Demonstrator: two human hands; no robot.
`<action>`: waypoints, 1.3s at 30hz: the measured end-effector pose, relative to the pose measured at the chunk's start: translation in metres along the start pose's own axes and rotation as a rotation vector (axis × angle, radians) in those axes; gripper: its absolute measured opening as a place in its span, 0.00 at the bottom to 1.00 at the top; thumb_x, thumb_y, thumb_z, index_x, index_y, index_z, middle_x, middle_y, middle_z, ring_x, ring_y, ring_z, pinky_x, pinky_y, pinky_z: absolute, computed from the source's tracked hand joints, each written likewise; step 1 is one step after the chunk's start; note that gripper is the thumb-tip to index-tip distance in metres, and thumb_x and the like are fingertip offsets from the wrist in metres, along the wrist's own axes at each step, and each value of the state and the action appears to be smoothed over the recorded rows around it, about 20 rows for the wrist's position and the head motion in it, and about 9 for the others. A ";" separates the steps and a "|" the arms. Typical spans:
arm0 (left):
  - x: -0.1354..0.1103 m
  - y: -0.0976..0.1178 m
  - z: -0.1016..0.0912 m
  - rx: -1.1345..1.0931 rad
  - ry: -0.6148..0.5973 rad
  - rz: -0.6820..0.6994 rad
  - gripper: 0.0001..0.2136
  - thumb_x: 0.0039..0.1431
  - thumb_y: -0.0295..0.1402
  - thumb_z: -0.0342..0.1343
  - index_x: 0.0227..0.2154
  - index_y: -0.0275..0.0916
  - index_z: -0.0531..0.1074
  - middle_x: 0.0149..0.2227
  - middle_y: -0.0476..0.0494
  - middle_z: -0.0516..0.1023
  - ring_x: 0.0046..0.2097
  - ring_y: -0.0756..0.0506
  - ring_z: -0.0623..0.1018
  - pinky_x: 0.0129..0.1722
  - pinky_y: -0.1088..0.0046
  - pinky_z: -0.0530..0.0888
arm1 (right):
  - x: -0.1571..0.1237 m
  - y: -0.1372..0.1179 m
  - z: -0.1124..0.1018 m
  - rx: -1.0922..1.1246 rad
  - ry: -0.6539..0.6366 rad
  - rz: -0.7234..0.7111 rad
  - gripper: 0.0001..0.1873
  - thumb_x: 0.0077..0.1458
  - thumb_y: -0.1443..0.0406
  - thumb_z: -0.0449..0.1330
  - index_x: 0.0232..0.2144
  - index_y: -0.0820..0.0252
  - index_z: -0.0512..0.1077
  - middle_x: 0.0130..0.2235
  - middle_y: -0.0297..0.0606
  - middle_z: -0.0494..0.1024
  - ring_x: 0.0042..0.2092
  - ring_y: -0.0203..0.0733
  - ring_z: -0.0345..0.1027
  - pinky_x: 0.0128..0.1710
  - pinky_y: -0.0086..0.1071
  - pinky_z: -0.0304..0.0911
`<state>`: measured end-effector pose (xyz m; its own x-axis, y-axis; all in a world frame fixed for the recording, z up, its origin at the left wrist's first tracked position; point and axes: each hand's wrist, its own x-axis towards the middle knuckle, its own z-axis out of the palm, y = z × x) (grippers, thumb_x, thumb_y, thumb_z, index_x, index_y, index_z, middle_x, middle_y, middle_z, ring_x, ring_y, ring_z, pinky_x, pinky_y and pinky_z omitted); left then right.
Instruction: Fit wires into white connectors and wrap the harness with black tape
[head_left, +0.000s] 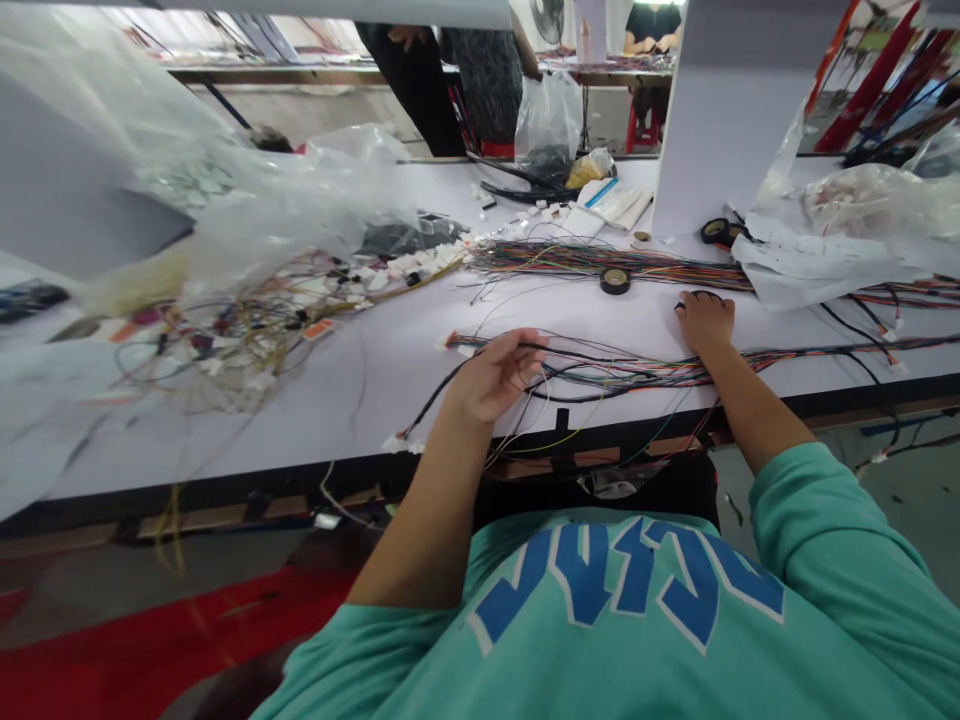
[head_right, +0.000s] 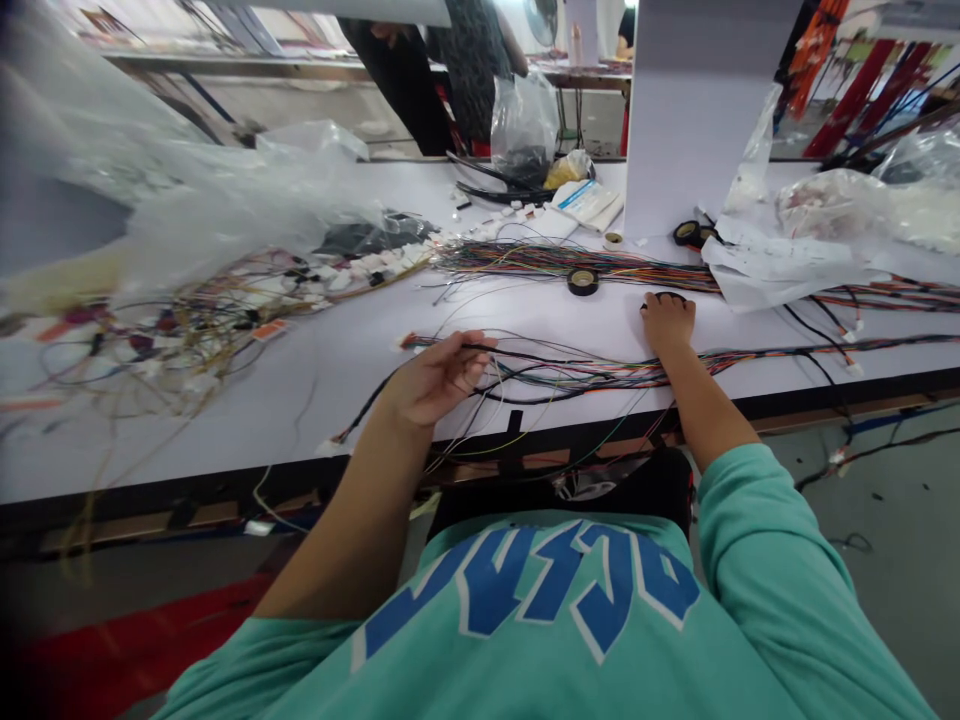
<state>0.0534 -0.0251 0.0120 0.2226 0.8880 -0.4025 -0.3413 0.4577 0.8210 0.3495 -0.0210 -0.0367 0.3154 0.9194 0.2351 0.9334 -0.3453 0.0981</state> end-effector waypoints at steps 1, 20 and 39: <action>-0.001 0.003 -0.005 -0.030 0.024 -0.011 0.14 0.61 0.25 0.43 0.23 0.33 0.71 0.26 0.45 0.76 0.23 0.56 0.74 0.23 0.86 0.73 | 0.000 0.000 0.001 0.004 0.008 -0.001 0.20 0.59 0.62 0.45 0.51 0.57 0.67 0.46 0.47 0.75 0.47 0.49 0.64 0.44 0.39 0.47; -0.024 0.009 -0.108 1.172 0.334 0.365 0.07 0.47 0.36 0.57 0.28 0.38 0.73 0.25 0.46 0.75 0.26 0.48 0.72 0.26 0.75 0.68 | 0.003 0.004 -0.005 -0.005 0.011 0.000 0.21 0.58 0.63 0.45 0.50 0.60 0.67 0.46 0.51 0.74 0.48 0.54 0.65 0.45 0.44 0.49; 0.038 0.029 -0.063 1.943 0.095 0.468 0.21 0.54 0.34 0.49 0.50 0.31 0.66 0.50 0.33 0.72 0.54 0.38 0.68 0.50 0.65 0.67 | 0.002 0.006 -0.005 -0.027 0.031 -0.006 0.21 0.59 0.62 0.44 0.51 0.61 0.67 0.45 0.50 0.74 0.47 0.52 0.65 0.45 0.44 0.52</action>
<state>-0.0052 0.0244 -0.0051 0.3644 0.9308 -0.0287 0.9288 -0.3610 0.0839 0.3553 -0.0223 -0.0309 0.3038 0.9154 0.2643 0.9302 -0.3449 0.1256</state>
